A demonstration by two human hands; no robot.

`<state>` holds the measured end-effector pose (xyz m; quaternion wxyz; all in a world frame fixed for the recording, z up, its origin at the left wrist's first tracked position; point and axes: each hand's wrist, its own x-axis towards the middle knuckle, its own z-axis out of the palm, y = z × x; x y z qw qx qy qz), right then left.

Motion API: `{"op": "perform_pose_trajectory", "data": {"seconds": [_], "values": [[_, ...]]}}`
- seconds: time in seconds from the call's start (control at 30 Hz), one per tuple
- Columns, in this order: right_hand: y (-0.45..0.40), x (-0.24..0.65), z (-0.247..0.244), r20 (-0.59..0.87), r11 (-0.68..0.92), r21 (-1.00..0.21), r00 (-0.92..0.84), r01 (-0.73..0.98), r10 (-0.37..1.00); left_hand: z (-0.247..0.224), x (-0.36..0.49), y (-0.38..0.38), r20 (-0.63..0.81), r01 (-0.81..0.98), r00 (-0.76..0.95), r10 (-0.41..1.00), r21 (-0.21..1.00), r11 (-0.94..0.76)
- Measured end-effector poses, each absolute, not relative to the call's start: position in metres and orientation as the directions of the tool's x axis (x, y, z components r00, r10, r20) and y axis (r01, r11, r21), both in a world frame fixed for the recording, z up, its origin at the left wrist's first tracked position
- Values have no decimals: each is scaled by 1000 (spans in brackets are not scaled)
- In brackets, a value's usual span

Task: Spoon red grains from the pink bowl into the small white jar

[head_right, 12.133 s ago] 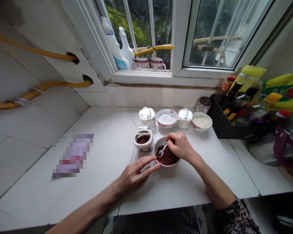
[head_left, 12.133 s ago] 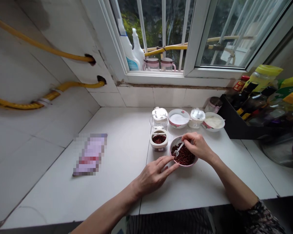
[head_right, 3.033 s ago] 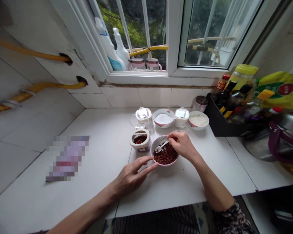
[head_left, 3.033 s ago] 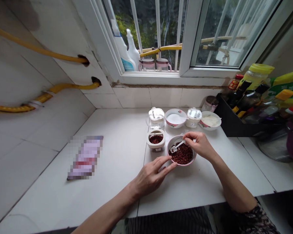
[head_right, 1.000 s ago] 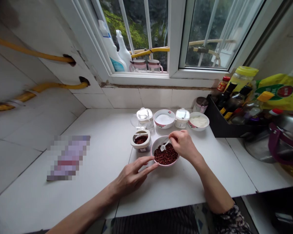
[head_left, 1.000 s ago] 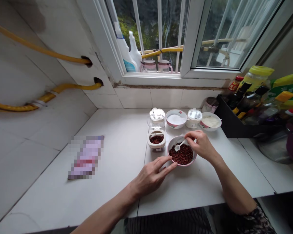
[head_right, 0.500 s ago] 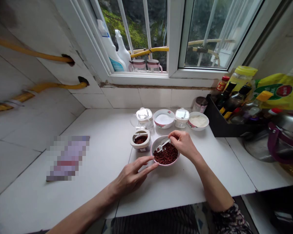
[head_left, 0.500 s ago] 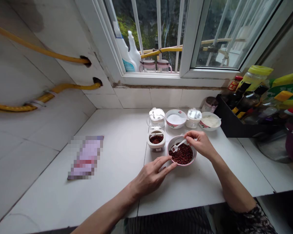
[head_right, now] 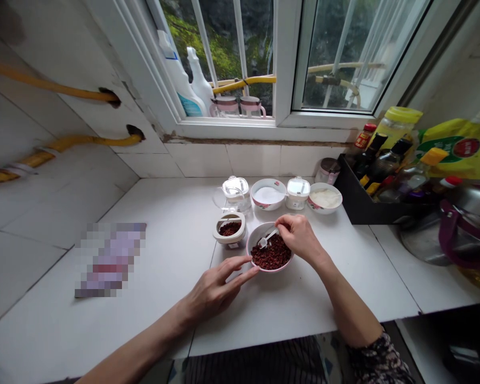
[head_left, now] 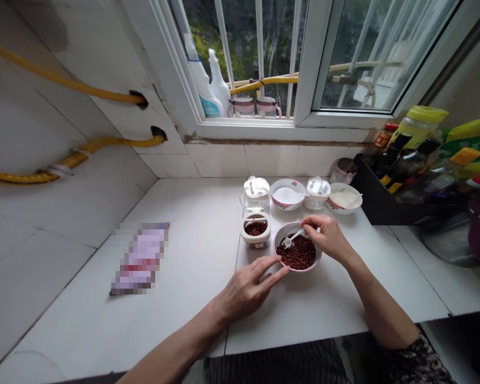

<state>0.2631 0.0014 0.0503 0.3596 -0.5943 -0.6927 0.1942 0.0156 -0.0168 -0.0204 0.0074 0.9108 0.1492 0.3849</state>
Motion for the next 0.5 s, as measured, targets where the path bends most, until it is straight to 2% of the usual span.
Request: {"op": "perform_pose_trajectory", "data": {"seconds": [0.33,0.5], "values": [[4,267,49,76,41,-888,58,457,995,-20,15,-17,701,267,658,276,125,-956],[6,267,47,43,-3,-906,98,423,994,-20,16,-17,705,265,656,270,119,-957]]}}
